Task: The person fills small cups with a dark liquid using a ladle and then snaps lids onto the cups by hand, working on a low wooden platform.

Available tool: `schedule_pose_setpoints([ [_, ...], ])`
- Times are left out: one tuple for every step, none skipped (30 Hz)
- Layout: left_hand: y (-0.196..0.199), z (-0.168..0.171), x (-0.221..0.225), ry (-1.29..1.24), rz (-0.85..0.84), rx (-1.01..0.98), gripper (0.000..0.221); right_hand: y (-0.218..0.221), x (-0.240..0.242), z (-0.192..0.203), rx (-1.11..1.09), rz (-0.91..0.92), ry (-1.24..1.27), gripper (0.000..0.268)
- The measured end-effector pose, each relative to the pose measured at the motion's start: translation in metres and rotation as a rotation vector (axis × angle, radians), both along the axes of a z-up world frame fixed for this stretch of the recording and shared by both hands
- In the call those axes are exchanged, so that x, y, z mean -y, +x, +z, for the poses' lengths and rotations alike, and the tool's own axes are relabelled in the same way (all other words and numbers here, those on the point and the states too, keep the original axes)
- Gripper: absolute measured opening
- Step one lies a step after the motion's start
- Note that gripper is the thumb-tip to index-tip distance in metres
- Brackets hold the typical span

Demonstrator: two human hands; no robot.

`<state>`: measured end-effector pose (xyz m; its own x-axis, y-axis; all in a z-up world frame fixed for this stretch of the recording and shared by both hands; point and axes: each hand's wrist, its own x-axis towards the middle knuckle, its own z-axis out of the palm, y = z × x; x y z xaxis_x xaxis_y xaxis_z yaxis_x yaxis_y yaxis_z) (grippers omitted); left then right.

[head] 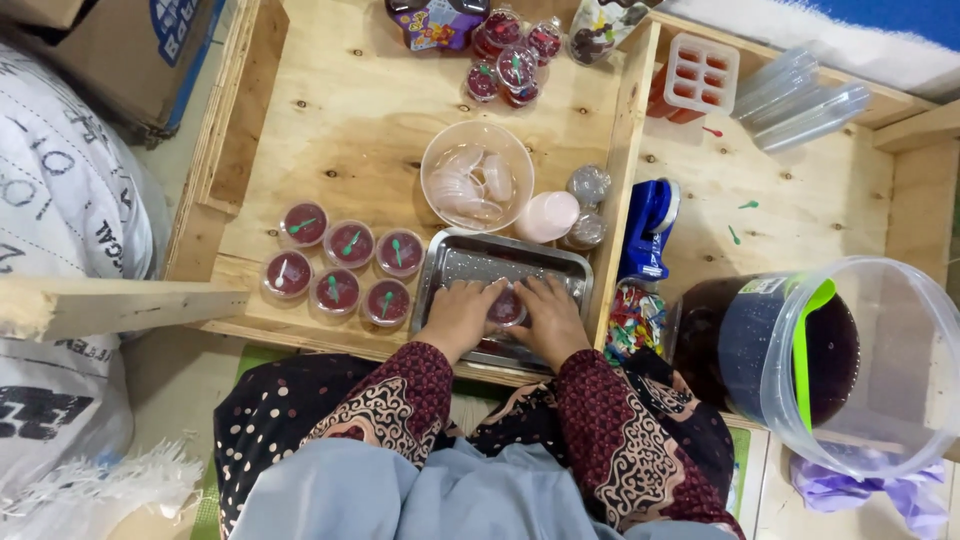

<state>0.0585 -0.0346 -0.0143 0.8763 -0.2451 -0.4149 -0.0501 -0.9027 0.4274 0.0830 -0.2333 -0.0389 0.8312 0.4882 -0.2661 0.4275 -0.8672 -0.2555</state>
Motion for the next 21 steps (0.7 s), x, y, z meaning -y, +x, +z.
schedule_pose_setpoints([
  [-0.001,-0.004,0.000,-0.003,0.000,-0.006,0.076,-0.003,0.000,-0.002,-0.006,0.000,-0.003,0.081],
  [-0.003,-0.007,0.000,-0.002,0.003,-0.006,0.077,-0.006,0.001,-0.004,0.001,-0.005,-0.001,0.080],
  [0.002,-0.009,-0.001,0.002,0.002,0.007,0.077,-0.003,0.000,-0.005,0.021,-0.014,0.003,0.079],
  [-0.003,-0.005,-0.001,0.001,-0.001,0.015,0.077,-0.009,-0.001,-0.005,0.030,-0.017,0.001,0.079],
  [-0.005,0.000,-0.002,-0.010,0.007,-0.001,0.076,-0.011,-0.003,-0.005,-0.004,-0.038,-0.026,0.081],
  [-0.007,0.006,-0.003,-0.020,0.016,-0.018,0.075,-0.014,-0.005,-0.005,-0.039,-0.060,-0.054,0.083],
  [-0.010,0.000,-0.002,-0.020,0.019,-0.012,0.075,-0.017,-0.005,-0.005,-0.033,-0.057,-0.054,0.083],
  [-0.012,-0.006,-0.002,-0.049,0.038,-0.002,0.074,-0.019,-0.006,-0.005,-0.044,-0.074,-0.071,0.083],
  [-0.017,-0.013,0.000,-0.078,0.059,0.003,0.073,-0.024,-0.005,-0.005,-0.060,-0.089,-0.088,0.083],
  [-0.021,-0.015,0.000,-0.080,0.064,0.004,0.073,-0.027,-0.006,0.002,-0.060,-0.084,-0.089,0.083],
  [-0.022,-0.016,0.000,-0.064,0.069,0.030,0.070,-0.029,-0.007,0.010,-0.069,-0.105,-0.090,0.081],
  [-0.023,-0.017,0.000,-0.049,0.074,0.057,0.066,-0.030,-0.008,0.018,-0.078,-0.126,-0.091,0.079],
  [-0.025,-0.011,0.000,-0.046,0.072,0.064,0.066,-0.028,-0.004,0.011,-0.072,-0.127,-0.087,0.079],
  [-0.026,-0.006,0.000,-0.045,0.069,0.058,0.064,-0.025,0.000,0.004,-0.091,-0.131,-0.102,0.079],
  [-0.030,-0.001,0.001,-0.045,0.066,0.045,0.063,-0.025,0.005,-0.003,-0.117,-0.134,-0.120,0.079],
  [-0.029,0.001,0.003,-0.044,0.064,0.045,0.063,-0.023,0.004,0.005,-0.117,-0.136,-0.118,0.079],
  [-0.029,0.002,0.004,-0.039,0.060,0.044,0.071,-0.022,0.004,0.011,-0.137,-0.110,-0.089,0.080],
  [-0.028,0.003,0.006,-0.035,0.056,0.044,0.080,-0.021,0.003,0.018,-0.158,-0.084,-0.060,0.081],
  [-0.028,0.001,0.007,-0.032,0.052,0.046,0.080,-0.019,0.004,0.016,-0.156,-0.088,-0.056,0.081],
  [-0.027,-0.001,0.008,-0.028,0.061,0.064,0.081,-0.016,0.005,0.014,-0.150,-0.066,-0.052,0.081],
  [-0.029,-0.003,0.010,-0.026,0.071,0.077,0.081,-0.016,0.006,0.011,-0.149,-0.045,-0.051,0.081],
])
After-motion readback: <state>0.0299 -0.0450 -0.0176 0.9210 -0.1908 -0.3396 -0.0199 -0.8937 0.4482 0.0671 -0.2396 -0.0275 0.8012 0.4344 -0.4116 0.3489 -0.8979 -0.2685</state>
